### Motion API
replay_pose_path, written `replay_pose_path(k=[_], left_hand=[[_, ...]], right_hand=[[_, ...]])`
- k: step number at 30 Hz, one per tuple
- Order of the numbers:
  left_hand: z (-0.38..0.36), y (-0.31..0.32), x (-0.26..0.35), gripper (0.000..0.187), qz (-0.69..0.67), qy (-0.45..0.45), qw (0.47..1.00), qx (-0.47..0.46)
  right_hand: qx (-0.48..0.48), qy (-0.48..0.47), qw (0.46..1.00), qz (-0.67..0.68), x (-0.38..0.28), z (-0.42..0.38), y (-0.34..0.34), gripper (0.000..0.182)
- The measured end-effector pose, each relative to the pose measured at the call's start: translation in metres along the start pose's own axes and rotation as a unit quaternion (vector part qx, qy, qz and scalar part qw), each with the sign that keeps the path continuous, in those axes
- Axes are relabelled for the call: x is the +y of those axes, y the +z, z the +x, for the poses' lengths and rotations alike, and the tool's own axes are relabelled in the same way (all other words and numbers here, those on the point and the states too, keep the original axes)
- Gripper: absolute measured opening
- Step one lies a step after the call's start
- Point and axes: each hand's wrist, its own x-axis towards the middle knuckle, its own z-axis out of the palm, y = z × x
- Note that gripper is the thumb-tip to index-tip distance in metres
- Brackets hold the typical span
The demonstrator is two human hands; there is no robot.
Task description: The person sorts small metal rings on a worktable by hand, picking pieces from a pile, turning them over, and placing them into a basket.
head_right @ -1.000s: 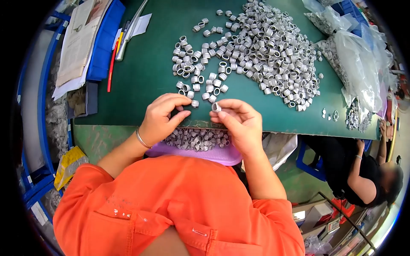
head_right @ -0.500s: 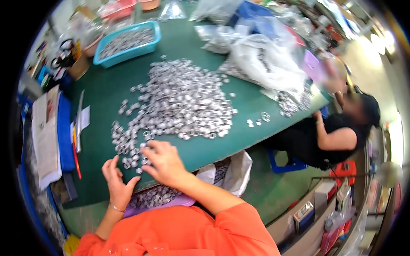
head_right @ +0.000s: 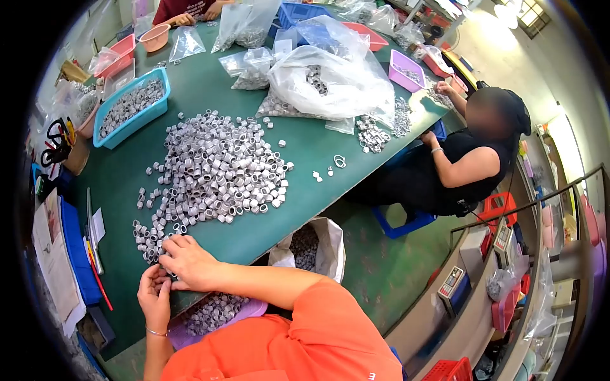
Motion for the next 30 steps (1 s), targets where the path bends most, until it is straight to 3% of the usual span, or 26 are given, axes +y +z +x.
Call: replay_pose_path(k=[1, 6, 8, 10, 14, 16, 21, 24, 28, 30], left_hand=[[0.0, -0.001, 0.001, 0.041, 0.016, 0.006, 1.0, 0.005], [-0.002, 0.002, 0.021, 0.036, 0.065, 0.024, 0.998, -0.009], [-0.003, 0.003, 0.023, 0.034, 0.07, 0.028, 0.997, -0.031], [-0.002, 0.002, 0.023, 0.034, 0.075, 0.038, 0.995, -0.044], [-0.004, 0.004, 0.021, 0.04, 0.121, 0.101, 0.987, -0.018], [-0.006, 0.013, 0.031, 0.044, 0.09, 0.078, 0.991, 0.065], [-0.003, -0.002, 0.018, 0.057, 0.128, 0.083, 0.987, -0.052], [-0.004, 0.006, 0.021, 0.057, 0.098, 0.09, 0.991, 0.015], [-0.003, 0.004, 0.027, 0.059, 0.161, 0.085, 0.983, 0.015], [-0.003, 0.0, 0.025, 0.06, 0.181, 0.076, 0.98, -0.034]], right_hand=[[0.004, 0.003, 1.0, -0.019, 0.002, 0.001, 0.002, 0.055], [-0.003, 0.05, 0.999, -0.017, -0.002, 0.002, 0.0, 0.053], [0.024, -0.005, 0.999, -0.042, -0.001, 0.002, 0.003, 0.052], [0.027, -0.003, 0.999, -0.046, 0.001, 0.001, 0.007, 0.046], [0.008, -0.008, 0.999, -0.039, 0.002, 0.0, 0.008, 0.038], [-0.002, -0.002, 0.999, -0.04, 0.002, 0.0, 0.005, 0.035], [0.027, 0.022, 0.998, -0.045, -0.001, 0.0, 0.005, 0.033], [0.037, -0.018, 0.999, -0.03, -0.003, 0.001, -0.002, 0.032], [0.059, -0.054, 0.996, -0.026, 0.002, 0.0, 0.004, 0.026], [0.057, -0.026, 0.996, -0.058, 0.006, -0.003, 0.007, 0.028]])
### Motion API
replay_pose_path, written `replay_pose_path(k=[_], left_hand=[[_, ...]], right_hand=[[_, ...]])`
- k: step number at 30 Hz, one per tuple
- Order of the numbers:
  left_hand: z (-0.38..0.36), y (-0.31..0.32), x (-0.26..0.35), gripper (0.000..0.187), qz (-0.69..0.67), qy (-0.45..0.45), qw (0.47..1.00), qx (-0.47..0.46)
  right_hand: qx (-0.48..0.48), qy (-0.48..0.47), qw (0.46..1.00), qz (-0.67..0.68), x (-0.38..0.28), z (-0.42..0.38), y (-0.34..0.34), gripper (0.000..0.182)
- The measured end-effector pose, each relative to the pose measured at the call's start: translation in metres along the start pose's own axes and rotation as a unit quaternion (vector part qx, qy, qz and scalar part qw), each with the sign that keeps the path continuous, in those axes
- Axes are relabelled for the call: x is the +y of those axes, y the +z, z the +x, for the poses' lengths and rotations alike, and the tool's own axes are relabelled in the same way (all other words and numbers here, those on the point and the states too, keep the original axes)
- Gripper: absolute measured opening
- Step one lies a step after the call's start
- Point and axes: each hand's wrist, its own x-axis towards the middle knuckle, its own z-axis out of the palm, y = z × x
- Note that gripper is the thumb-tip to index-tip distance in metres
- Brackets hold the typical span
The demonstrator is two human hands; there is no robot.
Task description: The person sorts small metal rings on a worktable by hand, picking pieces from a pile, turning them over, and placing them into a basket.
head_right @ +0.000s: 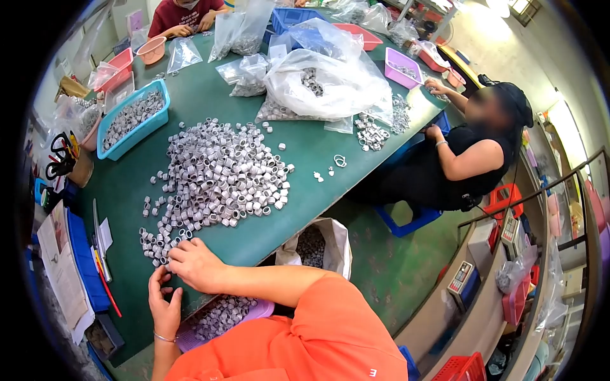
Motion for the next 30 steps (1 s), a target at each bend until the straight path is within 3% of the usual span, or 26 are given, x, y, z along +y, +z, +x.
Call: replay_pose_path(k=[2, 4, 14, 18, 30], left_hand=[[-0.002, 0.0, 0.002, 0.059, -0.012, -0.014, 1.0, -0.001], [-0.004, 0.001, 0.0, 0.058, -0.028, -0.017, 0.999, 0.014], [-0.009, 0.01, -0.004, 0.048, -0.054, -0.017, 0.997, 0.051], [-0.01, 0.014, -0.005, 0.044, -0.007, 0.021, 0.998, 0.063], [-0.01, 0.015, -0.003, 0.041, 0.031, 0.026, 0.998, 0.057]], right_hand=[[0.014, 0.015, 1.0, -0.005, 0.001, -0.001, 0.001, 0.025], [0.093, 0.014, 0.996, -0.01, -0.001, -0.001, -0.006, 0.024], [0.172, 0.088, 0.981, 0.018, -0.002, -0.018, -0.027, 0.024], [0.188, 0.086, 0.978, 0.025, -0.003, -0.019, -0.028, 0.023], [0.21, 0.092, 0.973, 0.042, -0.001, -0.019, -0.027, 0.021]])
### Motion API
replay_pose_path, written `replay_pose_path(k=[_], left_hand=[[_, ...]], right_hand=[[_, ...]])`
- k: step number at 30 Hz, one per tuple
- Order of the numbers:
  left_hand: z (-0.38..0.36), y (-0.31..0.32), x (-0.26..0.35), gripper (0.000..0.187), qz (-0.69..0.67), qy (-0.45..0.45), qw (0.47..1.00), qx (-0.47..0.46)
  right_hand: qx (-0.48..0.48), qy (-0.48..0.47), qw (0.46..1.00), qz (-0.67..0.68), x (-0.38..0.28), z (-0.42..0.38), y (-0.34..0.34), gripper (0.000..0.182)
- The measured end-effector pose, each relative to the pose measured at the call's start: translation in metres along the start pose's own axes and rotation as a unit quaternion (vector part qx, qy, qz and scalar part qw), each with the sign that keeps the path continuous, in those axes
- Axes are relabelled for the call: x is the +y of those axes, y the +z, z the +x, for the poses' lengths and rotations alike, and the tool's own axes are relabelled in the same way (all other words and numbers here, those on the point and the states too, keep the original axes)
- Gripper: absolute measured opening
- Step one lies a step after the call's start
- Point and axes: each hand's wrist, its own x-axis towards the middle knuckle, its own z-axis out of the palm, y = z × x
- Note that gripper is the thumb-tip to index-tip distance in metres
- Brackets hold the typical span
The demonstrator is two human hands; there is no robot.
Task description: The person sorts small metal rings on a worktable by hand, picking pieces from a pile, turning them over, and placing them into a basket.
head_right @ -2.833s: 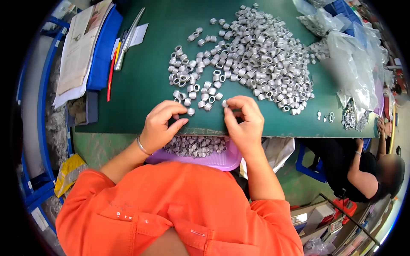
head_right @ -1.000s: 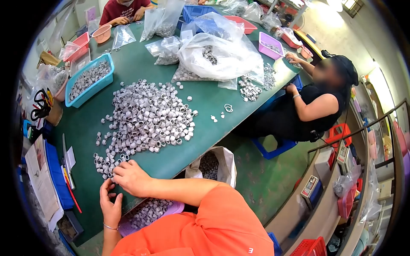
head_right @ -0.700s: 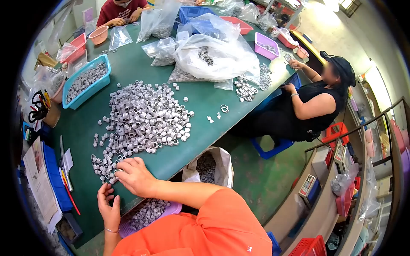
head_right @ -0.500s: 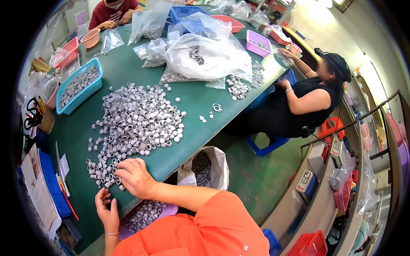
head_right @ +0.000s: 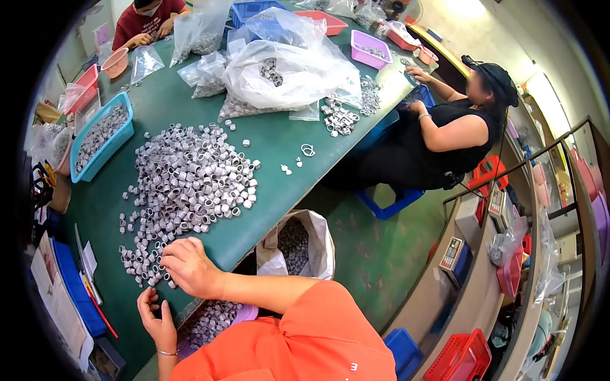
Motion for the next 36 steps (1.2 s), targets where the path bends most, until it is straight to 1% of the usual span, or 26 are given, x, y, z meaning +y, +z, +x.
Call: replay_pose_path(k=[8, 10, 11, 13, 14, 16, 17, 18, 20, 21, 23, 27, 29, 30, 32, 36], left_hand=[[0.0, -0.001, -0.001, 0.042, -0.001, -0.004, 1.0, -0.002], [0.001, -0.003, 0.003, 0.045, 0.022, 0.015, 0.999, -0.041], [0.0, -0.003, 0.001, 0.045, 0.022, 0.015, 0.999, -0.04], [0.0, -0.003, -0.005, 0.049, 0.023, 0.03, 0.998, -0.053], [0.0, -0.002, -0.003, 0.049, 0.022, 0.031, 0.998, -0.052], [0.0, -0.002, 0.004, 0.056, 0.005, 0.025, 1.0, -0.01], [0.0, -0.002, 0.006, 0.056, 0.004, 0.025, 1.0, -0.009], [0.001, -0.002, 0.009, 0.059, 0.013, 0.029, 0.999, -0.007], [0.002, -0.002, 0.009, 0.061, 0.021, 0.032, 0.999, -0.006], [0.001, -0.002, 0.008, 0.061, 0.023, 0.033, 0.999, -0.008], [0.001, -0.002, 0.007, 0.06, 0.025, 0.034, 0.999, -0.012], [0.002, 0.0, 0.008, 0.061, 0.029, 0.031, 0.999, -0.005], [0.002, 0.0, 0.008, 0.061, 0.035, 0.032, 0.999, -0.002], [0.002, -0.001, 0.008, 0.061, 0.045, 0.039, 0.998, -0.017], [0.003, -0.002, 0.008, 0.06, 0.055, 0.045, 0.997, -0.032], [0.003, -0.003, 0.008, 0.057, 0.044, 0.043, 0.997, -0.035]], right_hand=[[-0.002, 0.002, 1.0, 0.012, 0.001, 0.0, 0.001, 0.017], [-0.039, -0.01, 0.999, -0.002, 0.004, -0.002, 0.002, 0.021], [-0.04, -0.01, 0.999, -0.002, 0.003, -0.002, 0.003, 0.021], [-0.172, -0.021, 0.984, 0.027, 0.0, 0.001, 0.003, 0.023], [-0.172, -0.022, 0.984, 0.026, 0.0, 0.001, 0.002, 0.023], [-0.222, -0.085, 0.971, -0.005, 0.001, 0.0, 0.004, 0.028], [-0.224, -0.091, 0.97, -0.01, 0.004, -0.003, 0.007, 0.033], [-0.224, -0.092, 0.97, -0.01, 0.005, -0.004, 0.007, 0.033], [-0.222, -0.057, 0.973, 0.012, 0.005, -0.004, 0.007, 0.036], [-0.222, -0.057, 0.973, 0.012, 0.005, -0.004, 0.006, 0.036], [-0.191, -0.033, 0.981, 0.024, 0.002, -0.002, 0.002, 0.04], [-0.159, -0.03, 0.987, -0.004, -0.002, 0.001, 0.005, 0.046], [-0.202, -0.057, 0.978, -0.018, -0.002, 0.001, 0.006, 0.05], [-0.202, -0.057, 0.978, -0.018, -0.002, 0.001, 0.006, 0.05], [-0.243, -0.075, 0.967, -0.009, 0.001, 0.0, 0.008, 0.047], [-0.239, -0.073, 0.968, -0.007, 0.002, -0.002, 0.008, 0.044]])
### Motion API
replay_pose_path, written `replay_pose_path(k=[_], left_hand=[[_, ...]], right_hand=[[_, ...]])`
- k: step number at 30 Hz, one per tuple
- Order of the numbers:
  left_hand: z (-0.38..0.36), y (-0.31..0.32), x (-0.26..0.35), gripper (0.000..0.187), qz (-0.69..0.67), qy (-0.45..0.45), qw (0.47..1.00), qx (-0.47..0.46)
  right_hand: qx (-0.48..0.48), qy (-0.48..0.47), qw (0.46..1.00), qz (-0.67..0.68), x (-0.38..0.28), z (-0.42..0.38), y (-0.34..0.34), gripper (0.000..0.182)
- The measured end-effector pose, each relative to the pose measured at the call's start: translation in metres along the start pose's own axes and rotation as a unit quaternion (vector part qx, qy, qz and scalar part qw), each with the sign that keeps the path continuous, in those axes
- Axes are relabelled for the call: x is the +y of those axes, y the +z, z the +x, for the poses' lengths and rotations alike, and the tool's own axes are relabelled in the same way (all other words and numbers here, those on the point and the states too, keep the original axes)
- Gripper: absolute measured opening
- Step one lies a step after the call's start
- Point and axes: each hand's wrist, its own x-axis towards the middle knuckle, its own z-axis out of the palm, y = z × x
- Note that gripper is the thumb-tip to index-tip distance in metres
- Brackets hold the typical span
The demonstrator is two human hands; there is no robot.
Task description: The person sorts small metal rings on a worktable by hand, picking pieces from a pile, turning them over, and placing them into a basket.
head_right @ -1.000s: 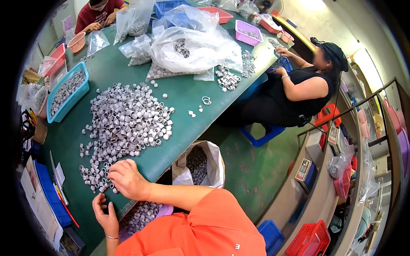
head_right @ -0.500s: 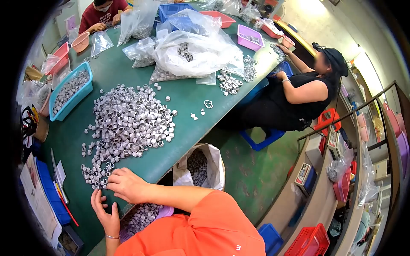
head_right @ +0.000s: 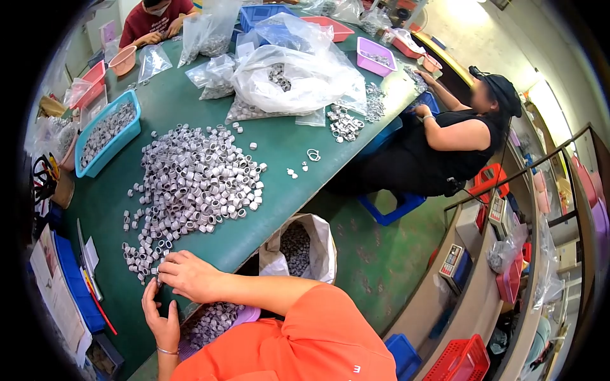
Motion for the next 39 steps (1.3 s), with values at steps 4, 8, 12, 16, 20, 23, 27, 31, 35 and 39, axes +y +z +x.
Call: replay_pose_path(k=[4, 8, 12, 16, 20, 23, 27, 31, 35, 39], left_hand=[[-0.003, 0.001, -0.003, 0.055, -0.045, -0.028, 0.998, 0.037], [-0.004, 0.006, -0.009, 0.054, -0.024, -0.035, 0.998, 0.038], [0.001, -0.001, -0.005, 0.057, -0.012, 0.016, 1.0, 0.021], [0.005, -0.001, -0.004, 0.059, 0.008, 0.049, 0.998, 0.037], [0.008, -0.004, 0.0, 0.042, 0.031, 0.089, 0.996, -0.002], [0.004, -0.001, -0.009, 0.03, 0.008, 0.091, 0.996, 0.003], [0.002, 0.001, -0.01, 0.023, -0.021, 0.093, 0.995, 0.022], [0.0, 0.002, -0.004, 0.025, -0.072, 0.073, 0.992, 0.078], [-0.039, -0.017, -0.006, 0.019, -0.08, 0.022, 0.987, 0.139], [-0.11, -0.037, -0.025, 0.01, -0.066, -0.141, 0.973, 0.173]], right_hand=[[0.017, 0.013, 1.0, 0.016, -0.003, 0.002, -0.008, 0.04], [0.018, 0.009, 1.0, -0.003, 0.002, 0.003, -0.004, 0.04], [0.021, -0.013, 0.997, 0.072, 0.002, 0.008, -0.011, 0.033], [0.056, 0.082, 0.995, -0.026, 0.008, -0.003, -0.027, 0.024], [0.037, 0.12, 0.991, 0.047, -0.001, -0.017, -0.037, 0.021], [0.11, 0.183, 0.977, 0.02, 0.004, -0.027, -0.048, 0.018], [0.063, 0.152, 0.986, 0.037, -0.009, -0.037, -0.045, 0.019], [0.014, 0.085, 0.996, -0.033, -0.012, -0.036, -0.029, 0.026], [0.06, 0.121, 0.991, 0.013, -0.013, -0.044, -0.036, 0.028], [0.129, 0.186, 0.974, -0.017, -0.011, -0.082, -0.063, 0.018]])
